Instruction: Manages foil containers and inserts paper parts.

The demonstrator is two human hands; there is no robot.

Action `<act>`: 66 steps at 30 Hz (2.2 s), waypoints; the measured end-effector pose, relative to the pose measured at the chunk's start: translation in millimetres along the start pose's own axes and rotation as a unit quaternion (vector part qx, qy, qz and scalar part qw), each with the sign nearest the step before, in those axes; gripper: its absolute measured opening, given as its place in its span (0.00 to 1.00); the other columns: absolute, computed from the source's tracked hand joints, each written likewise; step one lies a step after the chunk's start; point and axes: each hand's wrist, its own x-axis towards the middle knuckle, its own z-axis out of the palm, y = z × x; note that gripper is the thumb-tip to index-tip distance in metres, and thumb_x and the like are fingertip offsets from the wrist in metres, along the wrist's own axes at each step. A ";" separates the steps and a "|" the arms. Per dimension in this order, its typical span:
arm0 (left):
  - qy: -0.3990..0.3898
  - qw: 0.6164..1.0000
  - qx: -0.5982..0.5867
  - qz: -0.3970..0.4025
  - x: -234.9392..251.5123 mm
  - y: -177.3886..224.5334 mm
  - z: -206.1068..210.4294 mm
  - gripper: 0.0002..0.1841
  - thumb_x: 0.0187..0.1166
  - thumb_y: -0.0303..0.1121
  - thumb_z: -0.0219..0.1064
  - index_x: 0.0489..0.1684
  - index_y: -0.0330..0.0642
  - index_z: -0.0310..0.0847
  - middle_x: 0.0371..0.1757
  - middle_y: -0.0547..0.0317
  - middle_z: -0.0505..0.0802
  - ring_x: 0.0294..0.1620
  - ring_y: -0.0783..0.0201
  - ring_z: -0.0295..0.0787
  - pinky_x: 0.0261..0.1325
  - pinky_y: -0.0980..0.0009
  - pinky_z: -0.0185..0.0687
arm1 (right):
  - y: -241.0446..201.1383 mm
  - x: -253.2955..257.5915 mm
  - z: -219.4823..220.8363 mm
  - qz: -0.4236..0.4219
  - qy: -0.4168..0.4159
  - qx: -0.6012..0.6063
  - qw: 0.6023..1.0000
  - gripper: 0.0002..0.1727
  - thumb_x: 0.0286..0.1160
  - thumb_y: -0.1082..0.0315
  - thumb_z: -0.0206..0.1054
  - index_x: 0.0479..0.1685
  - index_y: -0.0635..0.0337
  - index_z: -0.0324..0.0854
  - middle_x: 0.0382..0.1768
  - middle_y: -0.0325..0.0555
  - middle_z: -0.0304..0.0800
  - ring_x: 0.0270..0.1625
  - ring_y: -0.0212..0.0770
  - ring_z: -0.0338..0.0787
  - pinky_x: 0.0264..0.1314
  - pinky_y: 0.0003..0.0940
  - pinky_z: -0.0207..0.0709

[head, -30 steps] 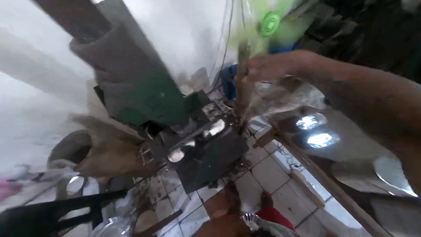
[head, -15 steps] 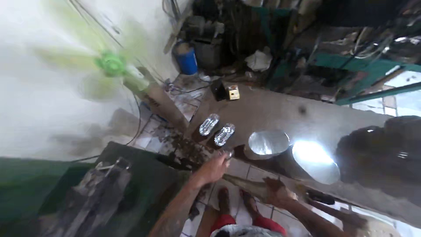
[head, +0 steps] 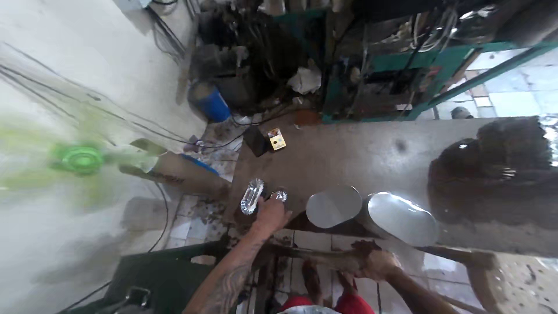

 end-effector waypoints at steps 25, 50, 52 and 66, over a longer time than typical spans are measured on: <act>-0.098 0.954 -0.088 0.270 -34.3 132.8 -63.2 0.22 0.81 0.45 0.68 0.69 0.44 0.79 0.56 0.46 0.91 0.57 0.50 0.88 0.63 0.44 0.81 | -19.1 -130.4 -196.8 -0.214 0.312 0.190 0.906 0.25 0.92 0.52 0.52 0.59 0.63 0.89 0.56 0.49 0.93 0.70 0.39 0.86 0.95 0.48 0.48; -0.085 0.897 -0.178 0.395 -13.7 112.6 -58.4 0.27 0.75 0.32 0.76 0.73 0.37 0.75 0.48 0.42 0.92 0.44 0.52 0.91 0.53 0.50 0.87 | -35.5 -129.8 -174.3 -0.152 0.388 0.089 0.905 0.14 0.71 0.67 0.69 0.51 0.62 0.91 0.48 0.48 0.94 0.60 0.43 0.90 0.91 0.48 0.56; -0.109 0.884 -0.219 0.398 -13.6 105.6 -62.5 0.31 0.75 0.30 0.76 0.80 0.38 0.70 0.48 0.42 0.93 0.42 0.54 0.92 0.51 0.54 0.89 | -34.7 -130.4 -172.3 -0.156 0.389 0.104 0.902 0.14 0.70 0.68 0.68 0.52 0.62 0.91 0.48 0.46 0.94 0.60 0.41 0.89 0.92 0.47 0.55; 0.177 0.649 -0.735 0.086 -152.6 99.0 22.2 0.11 0.80 0.22 0.47 0.39 0.37 0.77 0.33 0.65 0.83 0.36 0.77 0.81 0.44 0.76 0.81 | -162.3 -153.2 -149.7 -0.147 0.318 0.662 0.663 0.18 0.84 0.70 0.47 0.59 0.63 0.80 0.42 0.38 0.91 0.43 0.31 0.90 0.50 0.35 0.87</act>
